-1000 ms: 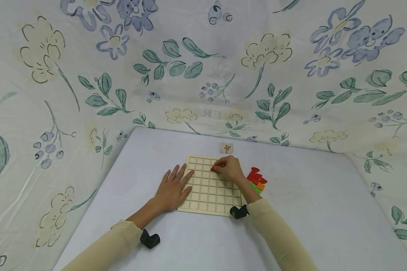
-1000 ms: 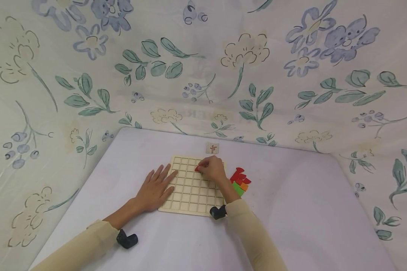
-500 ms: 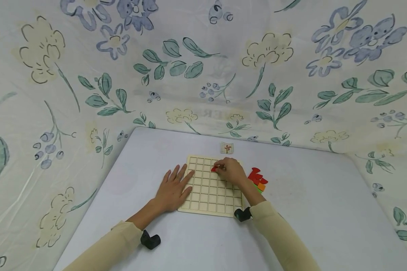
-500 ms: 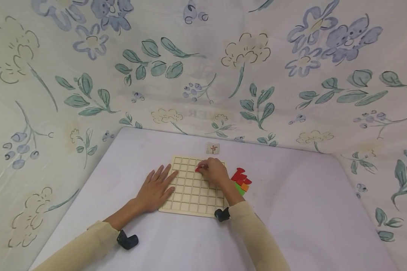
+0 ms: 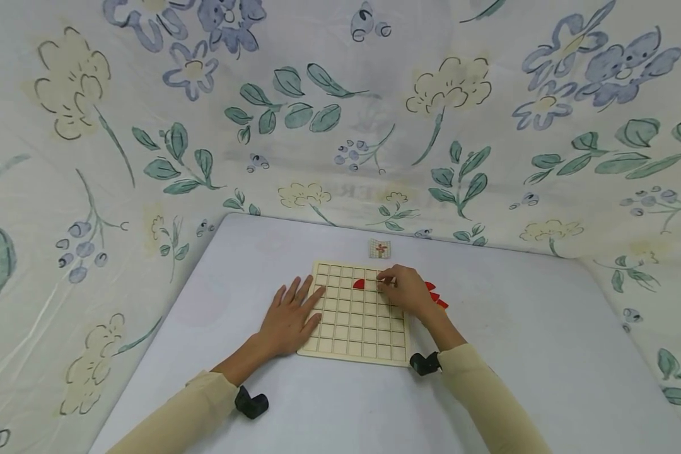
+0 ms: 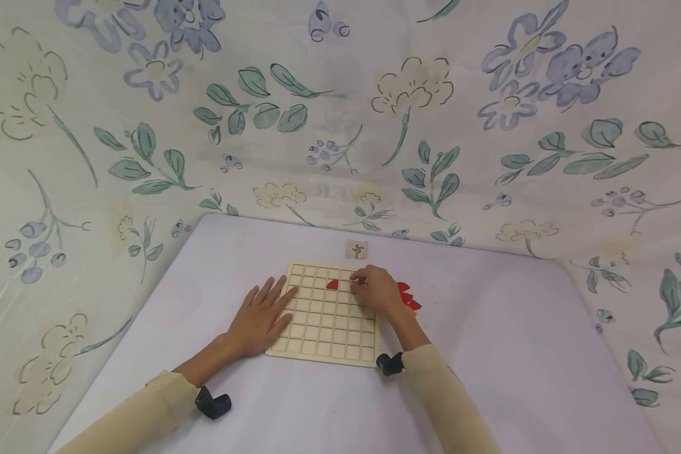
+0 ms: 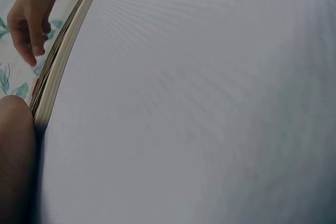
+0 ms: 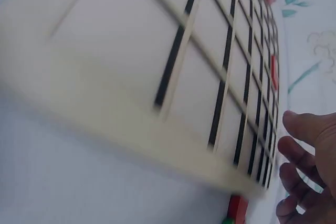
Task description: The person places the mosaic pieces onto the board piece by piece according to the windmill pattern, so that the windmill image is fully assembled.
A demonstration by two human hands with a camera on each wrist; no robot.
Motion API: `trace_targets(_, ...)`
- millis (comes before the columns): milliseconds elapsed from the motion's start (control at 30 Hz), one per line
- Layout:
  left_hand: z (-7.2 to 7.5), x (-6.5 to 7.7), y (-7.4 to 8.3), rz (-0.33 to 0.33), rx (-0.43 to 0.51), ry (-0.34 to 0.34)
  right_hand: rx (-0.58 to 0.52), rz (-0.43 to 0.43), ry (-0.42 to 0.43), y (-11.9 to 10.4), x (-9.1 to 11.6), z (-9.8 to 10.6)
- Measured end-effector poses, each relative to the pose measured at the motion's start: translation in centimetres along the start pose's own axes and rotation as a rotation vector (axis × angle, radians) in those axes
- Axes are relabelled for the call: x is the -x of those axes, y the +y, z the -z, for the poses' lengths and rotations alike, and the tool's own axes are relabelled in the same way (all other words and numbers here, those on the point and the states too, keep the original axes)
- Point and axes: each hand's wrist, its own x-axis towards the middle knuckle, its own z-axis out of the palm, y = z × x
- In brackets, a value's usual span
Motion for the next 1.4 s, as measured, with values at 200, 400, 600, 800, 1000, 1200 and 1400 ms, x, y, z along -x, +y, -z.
trace_targets(200,-0.2,0.1,-0.1,-0.001,0.016,0.02,0.03,-0.049,-0.027,1.6,1.4,1.8)
trace_targets(400,-0.1,0.0,0.0,-0.002,0.009,0.015,0.06,-0.09,-0.046,3.6,2.5,3.4)
trace_targets(600,0.0,-0.2,0.2,-0.001,0.011,0.02,0.125,-0.148,-0.087,5.2,3.4,5.5)
trace_targets(800,0.0,-0.2,0.3,0.0,0.013,0.023,0.146,-0.182,-0.133,6.4,4.3,7.2)
trace_targets(1000,0.1,-0.1,0.2,0.004,0.004,0.03,0.161,-0.208,-0.16,6.6,4.2,7.5)
trace_targets(1200,0.0,0.0,0.1,0.004,0.0,0.038,0.217,-0.207,-0.154,6.5,3.4,7.0)
trace_targets(1400,0.0,0.0,0.2,-0.006,-0.003,0.029,0.235,-0.219,-0.158,6.4,2.9,6.6)
